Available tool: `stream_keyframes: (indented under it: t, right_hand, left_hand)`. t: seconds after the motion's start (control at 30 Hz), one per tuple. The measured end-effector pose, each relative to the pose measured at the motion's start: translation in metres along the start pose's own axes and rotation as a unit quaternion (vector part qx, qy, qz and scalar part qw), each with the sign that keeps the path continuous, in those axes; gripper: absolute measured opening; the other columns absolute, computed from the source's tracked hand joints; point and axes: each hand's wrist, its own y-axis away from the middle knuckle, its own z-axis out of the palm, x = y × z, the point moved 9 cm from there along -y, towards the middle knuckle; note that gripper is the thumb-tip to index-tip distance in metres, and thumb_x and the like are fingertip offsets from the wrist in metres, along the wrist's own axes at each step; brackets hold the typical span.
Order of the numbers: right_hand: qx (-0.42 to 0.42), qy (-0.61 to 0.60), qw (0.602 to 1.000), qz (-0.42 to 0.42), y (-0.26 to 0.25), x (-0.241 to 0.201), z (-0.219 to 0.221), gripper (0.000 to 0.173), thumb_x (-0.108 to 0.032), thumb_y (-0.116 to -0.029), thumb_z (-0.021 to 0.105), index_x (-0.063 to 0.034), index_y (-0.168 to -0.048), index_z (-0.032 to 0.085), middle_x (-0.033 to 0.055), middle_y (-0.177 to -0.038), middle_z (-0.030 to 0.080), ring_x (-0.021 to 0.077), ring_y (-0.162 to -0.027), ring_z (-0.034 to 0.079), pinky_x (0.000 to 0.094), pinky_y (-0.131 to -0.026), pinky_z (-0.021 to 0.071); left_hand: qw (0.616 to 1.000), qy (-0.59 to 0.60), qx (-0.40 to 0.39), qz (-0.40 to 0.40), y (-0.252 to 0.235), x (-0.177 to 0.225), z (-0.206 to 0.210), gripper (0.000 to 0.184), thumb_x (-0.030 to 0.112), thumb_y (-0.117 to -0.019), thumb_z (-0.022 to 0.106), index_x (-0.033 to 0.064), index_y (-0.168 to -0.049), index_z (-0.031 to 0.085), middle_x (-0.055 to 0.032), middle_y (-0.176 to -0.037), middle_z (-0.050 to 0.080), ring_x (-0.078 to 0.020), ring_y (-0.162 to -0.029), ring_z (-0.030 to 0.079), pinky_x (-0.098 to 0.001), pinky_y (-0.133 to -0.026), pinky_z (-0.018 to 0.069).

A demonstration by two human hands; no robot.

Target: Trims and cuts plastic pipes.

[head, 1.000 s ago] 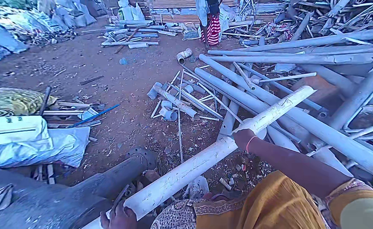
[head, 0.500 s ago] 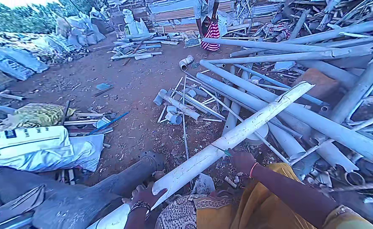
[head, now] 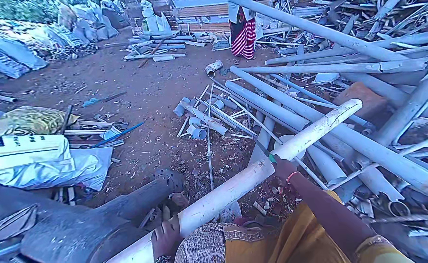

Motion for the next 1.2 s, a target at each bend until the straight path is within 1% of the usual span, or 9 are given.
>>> stream_keyframes:
  t: [0.07,0.13,0.27,0.47,0.67,0.83,0.9,1.07,1.2]
  right_hand:
    - [0.005,0.006,1.0,0.025,0.004,0.003,-0.006,0.054,-0.033,-0.112,0.037,-0.0122,-0.161,0.027,0.0249,-0.132,0.064,0.0427,-0.123,0.064,0.0611,-0.098,0.0508]
    - [-0.035,0.058,0.997,-0.026,0.031,-0.035,0.015,0.059,-0.031,-0.1115,0.038,-0.0138,-0.165,0.019,0.0257,-0.129,0.065,0.0442,-0.12,0.065,0.061,-0.096,0.052]
    - [-0.1,0.103,0.981,-0.132,0.065,-0.076,0.054,0.062,-0.033,-0.1119,0.039,-0.0226,-0.167,0.013,0.0265,-0.124,0.067,0.0467,-0.115,0.066,0.0642,-0.093,0.0515]
    - [-0.004,0.026,0.999,0.04,0.007,0.03,-0.012,0.065,-0.03,-0.1112,0.039,-0.0232,-0.168,0.008,0.025,-0.132,0.064,0.0441,-0.122,0.064,0.0615,-0.099,0.0501]
    - [-0.085,0.201,0.959,-0.183,0.076,-0.05,0.061,0.083,0.002,-0.1019,0.048,-0.0293,-0.168,0.008,0.0337,-0.126,0.06,0.0531,-0.105,0.065,0.0646,-0.081,0.0539]
    - [0.023,0.117,0.991,0.061,0.02,0.045,-0.024,0.073,-0.007,-0.106,0.041,-0.024,-0.168,0.007,0.0276,-0.128,0.064,0.0466,-0.116,0.065,0.0608,-0.091,0.0526]
    - [0.02,0.101,0.992,0.074,0.026,0.046,-0.022,0.073,-0.008,-0.1057,0.042,-0.0222,-0.168,0.007,0.0265,-0.126,0.066,0.0454,-0.117,0.066,0.0599,-0.092,0.0526]
    - [-0.067,0.143,0.984,-0.088,0.07,-0.038,0.054,0.081,0.0,-0.1053,0.044,-0.0303,-0.168,0.003,0.0326,-0.133,0.056,0.0505,-0.107,0.066,0.0613,-0.086,0.0545]
    - [0.015,0.122,0.992,0.012,0.028,0.029,0.005,0.08,-0.005,-0.1041,0.047,-0.0295,-0.168,0.006,0.0304,-0.133,0.059,0.0498,-0.109,0.066,0.0624,-0.086,0.0541]
  left_hand:
    - [0.988,-0.025,0.152,0.022,0.015,0.003,-0.004,0.042,0.0,-0.085,0.073,-0.0064,-0.126,0.068,-0.0357,-0.102,0.068,-0.0545,-0.099,0.068,-0.065,-0.082,0.0528]
    - [0.983,-0.035,0.181,0.022,0.014,0.004,-0.004,0.041,0.001,-0.0846,0.073,-0.0048,-0.125,0.068,-0.0347,-0.101,0.068,-0.0524,-0.097,0.068,-0.0647,-0.081,0.052]
    - [0.992,-0.019,0.127,0.021,0.009,0.001,0.001,0.048,0.001,-0.0822,0.076,-0.0034,-0.129,0.066,-0.0354,-0.107,0.067,-0.0533,-0.103,0.067,-0.068,-0.088,0.0495]
    - [0.981,0.001,-0.193,-0.031,-0.018,-0.006,0.004,0.106,0.045,-0.069,0.092,0.0086,-0.155,0.042,-0.0315,-0.148,0.047,-0.0489,-0.139,0.044,-0.0659,-0.113,0.032]
    - [0.988,0.006,-0.151,-0.006,-0.02,-0.008,0.009,0.102,0.042,-0.0681,0.092,0.0046,-0.151,0.046,-0.0336,-0.145,0.05,-0.0507,-0.136,0.047,-0.0659,-0.114,0.0305]
    - [0.993,0.037,-0.103,0.042,-0.019,-0.002,0.002,0.094,0.03,-0.0679,0.093,-0.0078,-0.144,0.051,-0.0324,-0.138,0.058,-0.0479,-0.137,0.051,-0.0693,-0.122,0.0107]
    - [0.994,0.008,-0.108,0.033,-0.032,0.0,0.005,0.104,0.035,-0.0621,0.096,-0.0058,-0.145,0.049,-0.0294,-0.141,0.058,-0.045,-0.138,0.051,-0.0688,-0.122,0.0116]
    - [0.999,0.032,-0.003,0.038,-0.064,0.03,0.008,0.11,0.029,-0.0536,0.1,-0.0086,-0.144,0.05,-0.0322,-0.142,0.055,-0.0482,-0.138,0.05,-0.0708,-0.118,0.0213]
    - [0.992,0.047,0.052,0.106,-0.053,0.045,0.007,0.112,0.038,-0.0492,0.1,-0.0062,-0.141,0.054,-0.0337,-0.136,0.059,-0.0512,-0.129,0.056,-0.0736,-0.11,0.0308]
